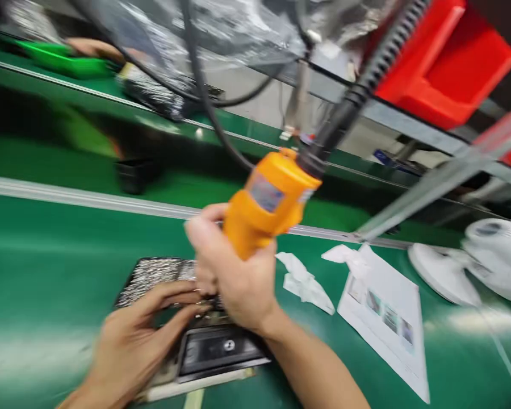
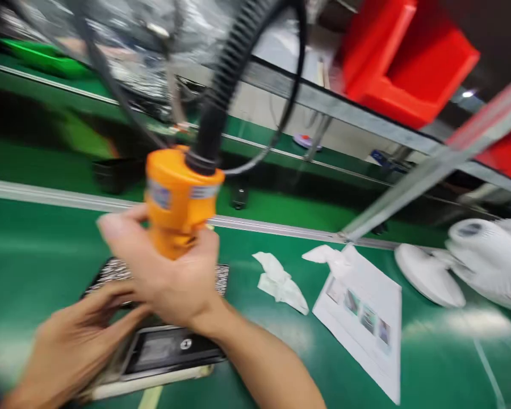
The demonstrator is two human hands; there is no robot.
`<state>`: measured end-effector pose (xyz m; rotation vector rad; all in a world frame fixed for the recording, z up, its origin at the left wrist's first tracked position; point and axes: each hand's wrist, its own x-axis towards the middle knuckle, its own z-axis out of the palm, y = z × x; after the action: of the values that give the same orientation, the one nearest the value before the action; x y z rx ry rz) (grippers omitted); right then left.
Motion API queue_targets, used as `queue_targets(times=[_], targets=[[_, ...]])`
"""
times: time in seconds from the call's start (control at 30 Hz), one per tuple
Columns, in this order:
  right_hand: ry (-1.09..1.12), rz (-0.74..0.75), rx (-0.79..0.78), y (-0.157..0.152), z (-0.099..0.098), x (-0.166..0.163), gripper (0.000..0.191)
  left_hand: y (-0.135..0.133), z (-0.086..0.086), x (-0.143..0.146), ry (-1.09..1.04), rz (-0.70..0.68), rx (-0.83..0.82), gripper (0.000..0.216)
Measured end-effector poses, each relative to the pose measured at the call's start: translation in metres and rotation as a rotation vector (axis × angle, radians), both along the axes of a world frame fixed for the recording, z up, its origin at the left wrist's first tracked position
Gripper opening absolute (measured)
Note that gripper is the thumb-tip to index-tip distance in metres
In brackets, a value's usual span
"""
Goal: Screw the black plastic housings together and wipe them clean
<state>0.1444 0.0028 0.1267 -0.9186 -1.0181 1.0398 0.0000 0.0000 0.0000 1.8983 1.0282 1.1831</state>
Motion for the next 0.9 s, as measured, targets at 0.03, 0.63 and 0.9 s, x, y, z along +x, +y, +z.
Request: queue_targets(times=[0.03,0.63,0.9], targets=[[0.087,0.061,0.026,0.001,-0.002,-0.002,0.021,0.001,0.001,-0.004,-0.029,-0.025,-0.006,0.019],[0.177,0.077,0.115,-0.004,-0.011,-0.001,0.02,0.0,0.005,0.002,-0.077,-0.098,0.024,0.03],[0.181,0.096,0.112,-0.002,-0.014,-0.002,0.018,-0.002,0.005,0.005,-0.085,-0.117,0.012,0.031]])
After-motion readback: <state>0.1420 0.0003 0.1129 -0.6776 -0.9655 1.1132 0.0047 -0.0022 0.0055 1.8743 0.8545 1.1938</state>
